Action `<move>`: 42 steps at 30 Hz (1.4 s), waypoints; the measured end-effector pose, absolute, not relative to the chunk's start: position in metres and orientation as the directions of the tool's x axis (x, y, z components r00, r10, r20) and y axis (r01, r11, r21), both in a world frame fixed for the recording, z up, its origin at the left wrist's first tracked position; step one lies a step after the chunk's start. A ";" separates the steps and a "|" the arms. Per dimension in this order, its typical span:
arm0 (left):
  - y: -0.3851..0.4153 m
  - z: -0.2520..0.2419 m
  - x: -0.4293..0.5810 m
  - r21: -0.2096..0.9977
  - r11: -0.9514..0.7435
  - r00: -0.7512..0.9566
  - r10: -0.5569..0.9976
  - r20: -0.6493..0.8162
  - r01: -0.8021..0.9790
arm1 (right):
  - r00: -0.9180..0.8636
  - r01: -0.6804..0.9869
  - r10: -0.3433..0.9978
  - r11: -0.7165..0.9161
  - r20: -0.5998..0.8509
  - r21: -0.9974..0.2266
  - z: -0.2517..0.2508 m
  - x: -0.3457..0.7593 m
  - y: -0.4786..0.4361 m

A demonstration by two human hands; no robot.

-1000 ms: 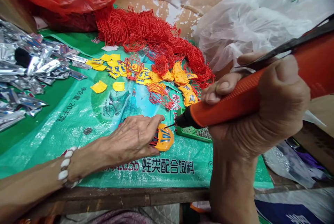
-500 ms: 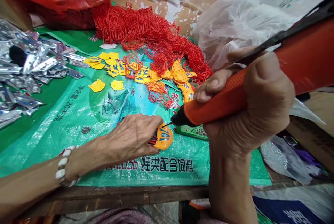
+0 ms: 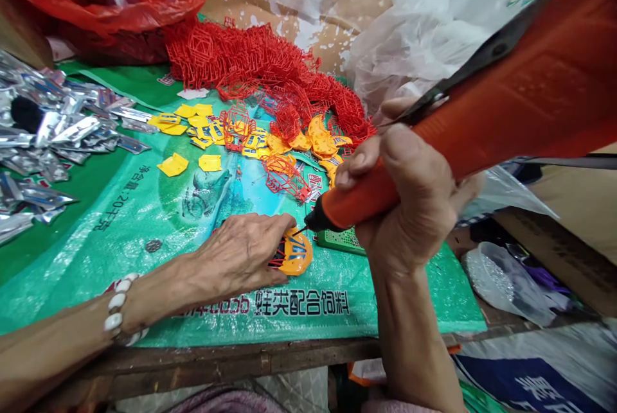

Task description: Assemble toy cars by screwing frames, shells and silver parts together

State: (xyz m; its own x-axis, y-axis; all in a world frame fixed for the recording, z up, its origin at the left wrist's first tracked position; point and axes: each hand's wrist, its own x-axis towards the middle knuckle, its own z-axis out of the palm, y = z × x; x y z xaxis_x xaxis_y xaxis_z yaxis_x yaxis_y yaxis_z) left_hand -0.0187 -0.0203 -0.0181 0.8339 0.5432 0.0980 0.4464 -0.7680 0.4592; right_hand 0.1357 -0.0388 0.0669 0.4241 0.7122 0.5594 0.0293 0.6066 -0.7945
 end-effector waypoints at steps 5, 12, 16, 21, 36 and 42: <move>-0.018 -0.019 -0.020 0.410 -0.826 0.867 0.477 0.145 0.386 | 0.420 -0.011 0.723 0.608 0.548 -0.794 0.077 0.147 -0.049; -0.018 -0.025 -0.023 0.326 -0.901 0.875 0.384 0.296 0.285 | 0.610 0.269 0.493 0.607 0.620 -0.747 0.065 0.195 -0.042; -0.018 -0.033 -0.024 0.270 -0.922 0.853 0.365 0.373 0.277 | 0.615 0.274 0.476 0.618 0.628 -0.737 0.047 0.206 -0.037; -0.018 -0.032 -0.025 0.255 -0.926 0.859 0.360 0.365 0.279 | 0.601 0.314 0.489 0.583 0.632 -0.750 0.042 0.207 -0.035; -0.019 -0.031 -0.024 0.260 -0.918 0.854 0.378 0.356 0.299 | 0.551 0.285 0.555 0.577 0.624 -0.765 0.039 0.210 -0.035; -0.020 -0.026 -0.024 0.283 -0.902 0.859 0.408 0.310 0.327 | 0.588 0.248 0.539 0.590 0.603 -0.768 0.043 0.207 -0.032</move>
